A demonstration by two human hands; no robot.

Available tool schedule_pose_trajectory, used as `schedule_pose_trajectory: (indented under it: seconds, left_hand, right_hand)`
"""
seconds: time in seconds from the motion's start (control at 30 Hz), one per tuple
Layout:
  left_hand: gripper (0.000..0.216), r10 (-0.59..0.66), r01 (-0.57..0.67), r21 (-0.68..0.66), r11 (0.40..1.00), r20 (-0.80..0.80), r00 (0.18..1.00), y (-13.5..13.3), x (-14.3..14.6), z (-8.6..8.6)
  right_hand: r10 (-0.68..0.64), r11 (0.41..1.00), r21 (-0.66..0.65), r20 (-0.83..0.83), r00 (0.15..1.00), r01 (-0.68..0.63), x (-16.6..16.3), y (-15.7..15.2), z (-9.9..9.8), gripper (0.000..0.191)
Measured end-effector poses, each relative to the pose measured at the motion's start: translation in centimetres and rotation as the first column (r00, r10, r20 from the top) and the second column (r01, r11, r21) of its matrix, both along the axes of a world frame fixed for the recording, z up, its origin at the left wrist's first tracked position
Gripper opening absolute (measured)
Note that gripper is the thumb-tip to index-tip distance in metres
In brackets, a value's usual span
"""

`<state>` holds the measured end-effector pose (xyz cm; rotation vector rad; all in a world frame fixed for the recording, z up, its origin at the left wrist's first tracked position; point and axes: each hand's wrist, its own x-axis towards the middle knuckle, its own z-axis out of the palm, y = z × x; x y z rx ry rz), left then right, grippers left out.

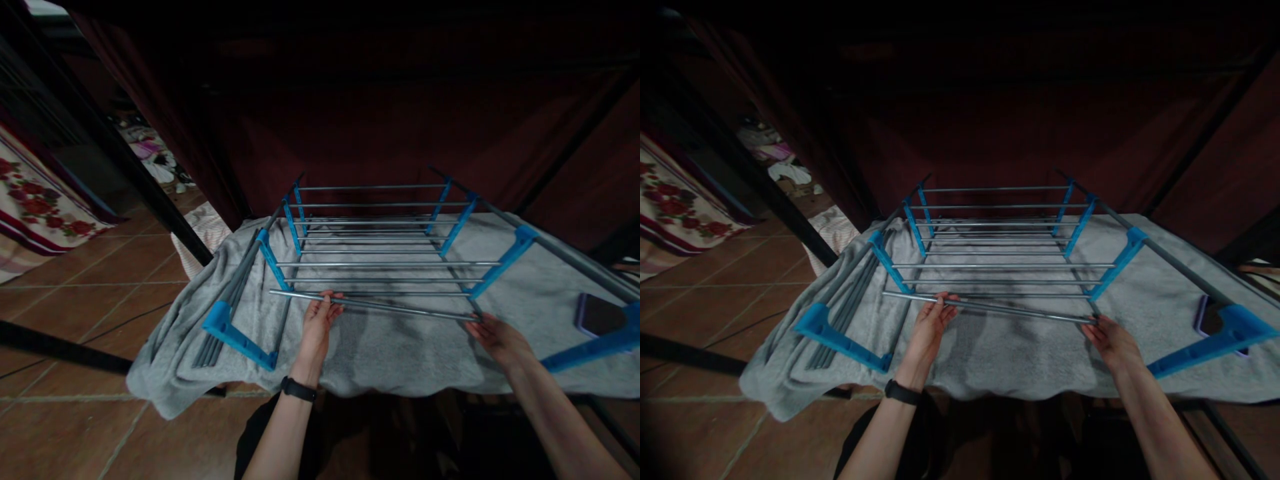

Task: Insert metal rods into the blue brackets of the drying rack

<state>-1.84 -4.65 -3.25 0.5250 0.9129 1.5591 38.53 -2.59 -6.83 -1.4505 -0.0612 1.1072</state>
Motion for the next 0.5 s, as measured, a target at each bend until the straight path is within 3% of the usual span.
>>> schedule_pose_trajectory:
  seconds: [0.3, 0.5]
  left_hand:
    - [0.033, 0.014, -0.013, 0.031, 0.999, -0.041, 0.999, -0.1, 1.8, 1.6]
    - [0.031, 0.008, 0.007, 0.098, 0.995, -0.144, 0.990, -0.3, 4.4, 3.6]
  right_hand:
    - [0.037, 0.998, -0.044, 0.030, 0.999, -0.036, 0.0, -0.1, -1.1, 0.022]
    - [0.113, 0.993, -0.043, 0.033, 0.993, -0.112, -1.7, -0.7, 0.0, 0.022]
